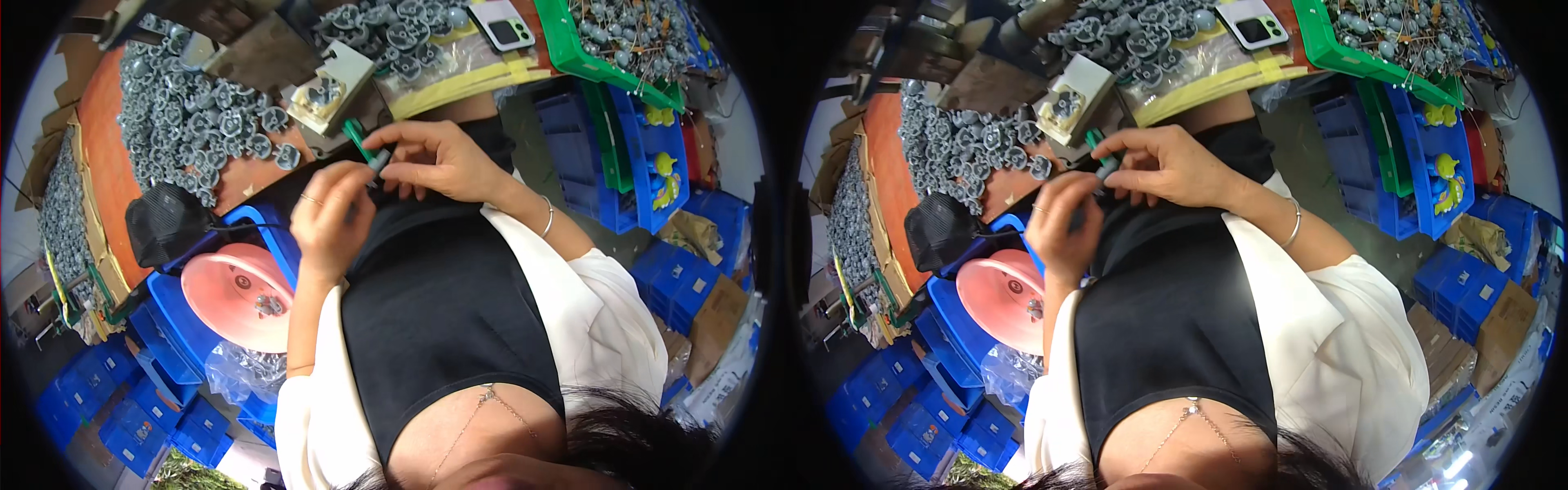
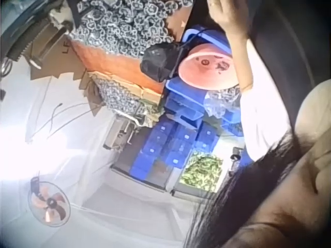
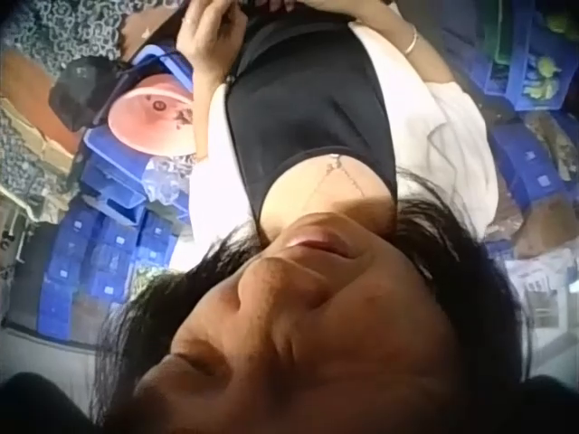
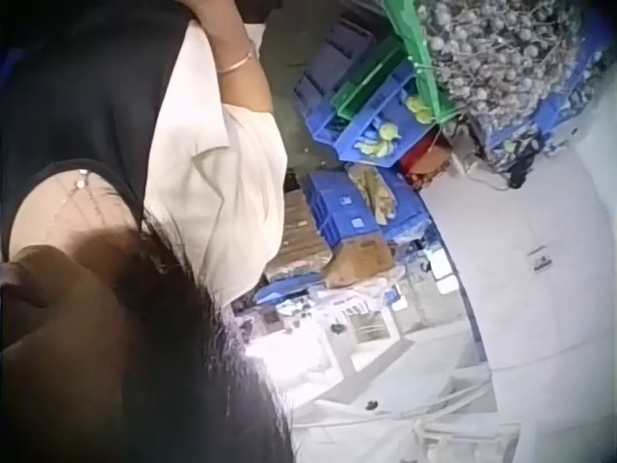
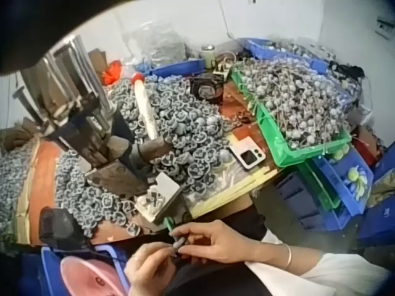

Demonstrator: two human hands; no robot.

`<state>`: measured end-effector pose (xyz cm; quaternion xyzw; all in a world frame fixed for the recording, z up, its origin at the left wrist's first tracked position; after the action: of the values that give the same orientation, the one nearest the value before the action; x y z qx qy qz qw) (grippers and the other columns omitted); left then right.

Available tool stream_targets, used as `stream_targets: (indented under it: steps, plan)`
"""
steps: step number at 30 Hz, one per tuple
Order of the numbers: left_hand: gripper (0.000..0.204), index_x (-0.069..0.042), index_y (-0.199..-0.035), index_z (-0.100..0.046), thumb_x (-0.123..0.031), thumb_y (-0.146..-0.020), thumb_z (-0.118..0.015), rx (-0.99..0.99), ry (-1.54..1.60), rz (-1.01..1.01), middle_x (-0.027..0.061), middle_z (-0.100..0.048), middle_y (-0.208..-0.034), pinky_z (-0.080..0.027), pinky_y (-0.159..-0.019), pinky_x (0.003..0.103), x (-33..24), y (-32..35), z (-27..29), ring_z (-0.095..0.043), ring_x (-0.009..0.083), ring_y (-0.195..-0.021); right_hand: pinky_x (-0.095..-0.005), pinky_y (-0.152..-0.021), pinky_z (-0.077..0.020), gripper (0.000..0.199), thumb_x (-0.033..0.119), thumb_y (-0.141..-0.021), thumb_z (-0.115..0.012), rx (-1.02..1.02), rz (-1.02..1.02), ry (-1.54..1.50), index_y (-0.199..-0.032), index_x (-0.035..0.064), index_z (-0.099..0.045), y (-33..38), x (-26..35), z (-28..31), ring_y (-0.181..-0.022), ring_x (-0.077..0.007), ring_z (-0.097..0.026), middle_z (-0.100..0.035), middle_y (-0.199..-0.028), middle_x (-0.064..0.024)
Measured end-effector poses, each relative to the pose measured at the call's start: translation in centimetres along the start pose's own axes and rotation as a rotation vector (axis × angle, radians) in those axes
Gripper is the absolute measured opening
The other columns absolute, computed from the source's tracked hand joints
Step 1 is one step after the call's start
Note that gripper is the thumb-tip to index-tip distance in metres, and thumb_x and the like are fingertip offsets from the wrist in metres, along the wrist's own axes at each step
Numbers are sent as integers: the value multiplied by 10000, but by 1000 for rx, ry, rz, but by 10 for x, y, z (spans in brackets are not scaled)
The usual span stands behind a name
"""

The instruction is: Assembling small grey toy or mechanical components using a manual press machine and thin wire.

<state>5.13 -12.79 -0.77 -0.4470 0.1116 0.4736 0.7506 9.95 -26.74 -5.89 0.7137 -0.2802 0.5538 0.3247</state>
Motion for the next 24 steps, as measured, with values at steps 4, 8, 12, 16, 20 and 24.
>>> stream_targets:
  steps: [4,8,12,16,20,24]
  plan:
    - [286,-5,-927,-658,126,-673,-655,-45,13,-58,123,-649,-864,-528,-656,308,1,-1,-3,-653,259,-745,-164,-446,-425,192,142,-920,-606,-34,-120,-258,-1063,13,-617,-8,-14,-1,-554,-64,-595,-650,-701,-58]
    - [234,-14,-927,-659,80,-716,-698,-58,-128,93,117,-655,-837,-525,-636,306,8,-3,2,-655,252,-710,-160,-430,-418,187,162,-916,-616,-58,-135,-453,-1004,-2,-621,-8,-8,-1,-534,-73,-600,-643,-680,-59]
    - [223,-11,-906,-651,66,-701,-694,-55,-234,-6,103,-648,-816,-528,-605,311,3,-2,-3,-650,240,-691,-163,-443,-434,183,188,-915,-621,-140,-213,-646,-981,18,-623,-8,-23,-4,-534,-74,-602,-644,-693,-52]
    - [228,-15,-887,-626,76,-685,-676,-29,-193,9,91,-636,-790,-520,-588,297,12,-1,-5,-634,222,-651,-184,-462,-457,177,195,-909,-632,-204,-165,-555,-961,27,-621,-7,-20,-6,-536,-87,-604,-643,-690,-48]
    - [231,-12,-889,-625,81,-683,-675,-24,-66,64,93,-636,-791,-511,-584,278,14,-2,2,-632,202,-635,-193,-477,-468,194,191,-908,-633,-168,-112,-419,-974,9,-619,-6,-12,-8,-559,-94,-610,-657,-729,-68]
    - [199,18,-875,-629,107,-699,-654,-38,-21,159,100,-651,-813,-510,-627,258,19,2,6,-636,179,-668,-190,-473,-465,209,172,-907,-631,-80,-109,-327,-1016,-5,-616,-8,-9,-5,-569,-98,-616,-664,-755,-79]
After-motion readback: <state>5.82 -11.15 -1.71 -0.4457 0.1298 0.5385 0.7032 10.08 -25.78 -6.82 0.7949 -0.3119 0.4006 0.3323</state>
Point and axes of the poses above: each hand's wrist, its own y-axis away from the middle knuckle, its own z-axis out of the back of the hand, x = y × z, the point moved 6 cm from there along -y, towards the middle knuckle
